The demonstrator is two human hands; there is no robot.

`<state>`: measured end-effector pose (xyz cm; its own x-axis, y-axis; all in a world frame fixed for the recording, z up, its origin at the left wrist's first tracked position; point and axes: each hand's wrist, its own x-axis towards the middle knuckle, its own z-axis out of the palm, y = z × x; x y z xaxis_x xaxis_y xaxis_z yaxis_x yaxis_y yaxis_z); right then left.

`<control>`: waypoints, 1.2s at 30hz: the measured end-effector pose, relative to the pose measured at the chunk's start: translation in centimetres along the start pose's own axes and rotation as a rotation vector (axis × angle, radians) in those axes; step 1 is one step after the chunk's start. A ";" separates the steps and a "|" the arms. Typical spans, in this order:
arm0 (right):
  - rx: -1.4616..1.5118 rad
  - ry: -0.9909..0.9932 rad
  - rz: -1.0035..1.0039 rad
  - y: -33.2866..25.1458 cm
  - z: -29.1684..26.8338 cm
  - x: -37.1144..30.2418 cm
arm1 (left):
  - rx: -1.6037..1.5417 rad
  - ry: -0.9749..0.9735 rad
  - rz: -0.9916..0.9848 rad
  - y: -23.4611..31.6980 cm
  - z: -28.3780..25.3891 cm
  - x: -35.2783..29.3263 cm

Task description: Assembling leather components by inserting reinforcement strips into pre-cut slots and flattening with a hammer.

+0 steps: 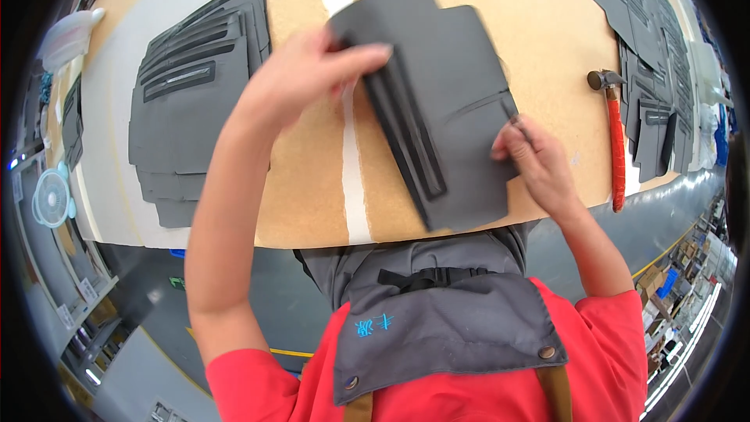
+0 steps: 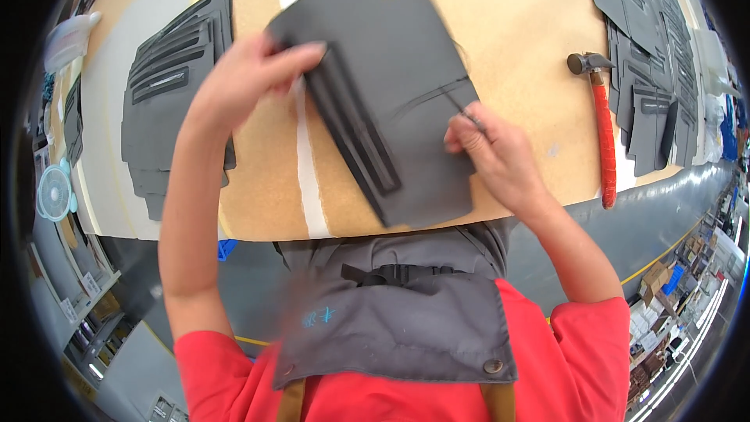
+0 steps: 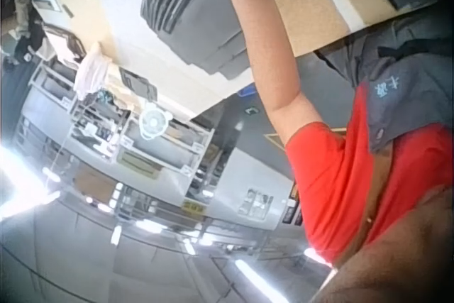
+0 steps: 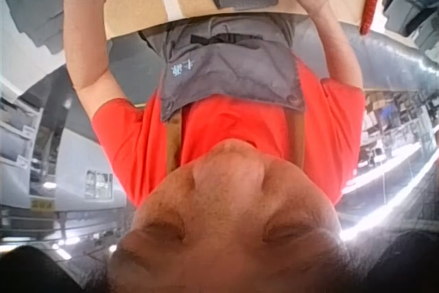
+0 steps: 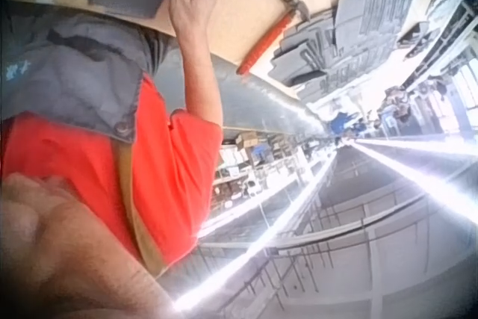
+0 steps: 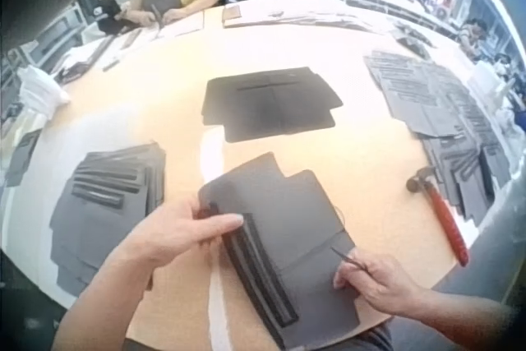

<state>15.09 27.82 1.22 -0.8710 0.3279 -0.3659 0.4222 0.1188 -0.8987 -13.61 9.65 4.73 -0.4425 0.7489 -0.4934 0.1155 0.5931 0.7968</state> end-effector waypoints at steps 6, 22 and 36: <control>-0.037 -0.233 -0.113 -2.6 4.9 -3.8 | -0.013 0.387 0.431 3.0 3.0 4.1; -0.532 -0.059 -0.283 -4.4 0.8 7.8 | -0.116 0.396 0.300 -4.1 6.6 -4.9; -0.201 -0.077 -0.138 -3.7 1.3 7.6 | -0.854 -0.138 -0.288 -1.5 6.7 -4.5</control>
<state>6.56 28.65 1.44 -0.9371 0.2246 -0.2672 0.3328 0.3437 -0.8781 -5.82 7.36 3.44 -0.2355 0.6671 -0.7068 -0.7050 0.3833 0.5967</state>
